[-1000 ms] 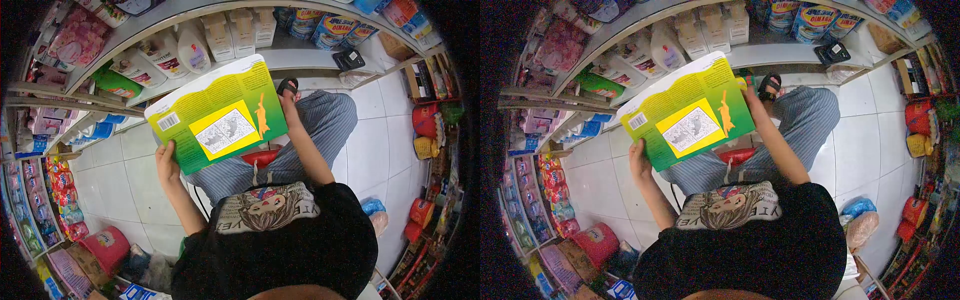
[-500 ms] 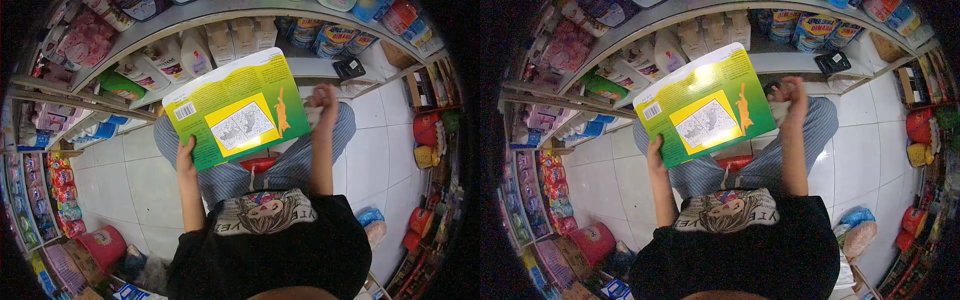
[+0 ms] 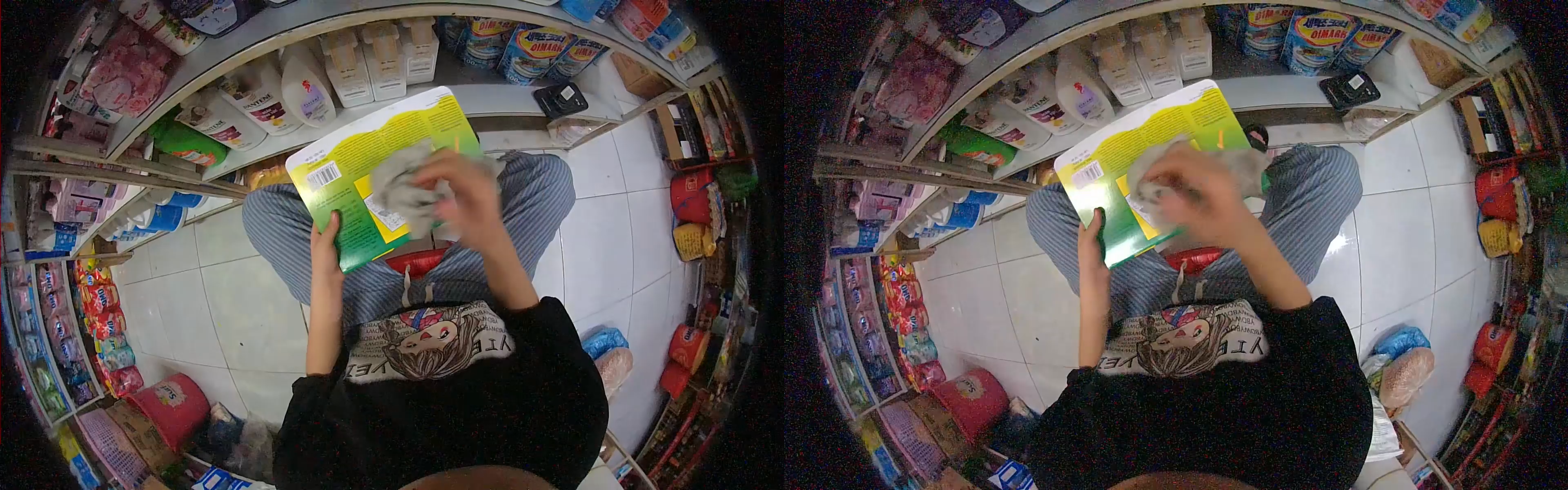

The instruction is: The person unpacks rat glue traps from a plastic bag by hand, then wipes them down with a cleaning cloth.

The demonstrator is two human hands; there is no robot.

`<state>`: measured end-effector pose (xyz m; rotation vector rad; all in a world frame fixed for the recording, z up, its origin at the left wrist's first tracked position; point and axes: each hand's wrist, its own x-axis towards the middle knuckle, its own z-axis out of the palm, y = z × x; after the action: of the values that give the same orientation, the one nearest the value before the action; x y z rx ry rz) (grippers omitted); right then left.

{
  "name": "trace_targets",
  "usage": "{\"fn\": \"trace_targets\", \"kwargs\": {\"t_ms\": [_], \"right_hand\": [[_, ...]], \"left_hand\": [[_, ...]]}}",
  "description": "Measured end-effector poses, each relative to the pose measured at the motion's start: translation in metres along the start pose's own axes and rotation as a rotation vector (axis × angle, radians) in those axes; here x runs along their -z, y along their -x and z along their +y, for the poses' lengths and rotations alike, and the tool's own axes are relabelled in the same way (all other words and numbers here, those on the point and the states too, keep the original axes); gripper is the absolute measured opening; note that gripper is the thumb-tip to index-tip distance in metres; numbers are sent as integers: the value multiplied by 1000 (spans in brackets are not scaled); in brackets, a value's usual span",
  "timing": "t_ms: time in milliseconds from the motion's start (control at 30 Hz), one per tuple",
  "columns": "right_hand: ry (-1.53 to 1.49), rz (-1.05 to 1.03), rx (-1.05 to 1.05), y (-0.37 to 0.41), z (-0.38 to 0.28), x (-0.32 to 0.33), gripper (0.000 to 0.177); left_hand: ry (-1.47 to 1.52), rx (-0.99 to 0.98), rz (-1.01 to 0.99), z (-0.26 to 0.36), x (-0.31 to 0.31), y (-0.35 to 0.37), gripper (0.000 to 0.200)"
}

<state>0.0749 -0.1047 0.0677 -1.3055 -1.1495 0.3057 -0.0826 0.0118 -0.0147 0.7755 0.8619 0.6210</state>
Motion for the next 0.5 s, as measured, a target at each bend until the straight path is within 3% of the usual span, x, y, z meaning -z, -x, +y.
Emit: {"fn": "trace_targets", "kwargs": {"t_ms": [33, 67, 133, 167, 267, 500], "right_hand": [[241, -206, 85, -1, -3, -4, 35], [238, -209, 83, 0, -3, -9, 35], [703, -279, 181, 4, -1, -15, 47], [800, -308, 127, 8, 3, -16, 56], [978, -244, -52, 13, 6, -20, 69], [978, 23, -333, 27, 30, -13, 88]], "left_hand": [[30, -8, -38, 1, -2, 2, 31], [59, -15, -75, 1, -2, 3, 32], [68, -20, -63, 1, -1, 3, 34], [119, 3, -67, -1, 2, 1, 35], [190, 28, -86, -8, 8, -3, 36], [154, -60, -22, -8, -3, 4, 33]]}}
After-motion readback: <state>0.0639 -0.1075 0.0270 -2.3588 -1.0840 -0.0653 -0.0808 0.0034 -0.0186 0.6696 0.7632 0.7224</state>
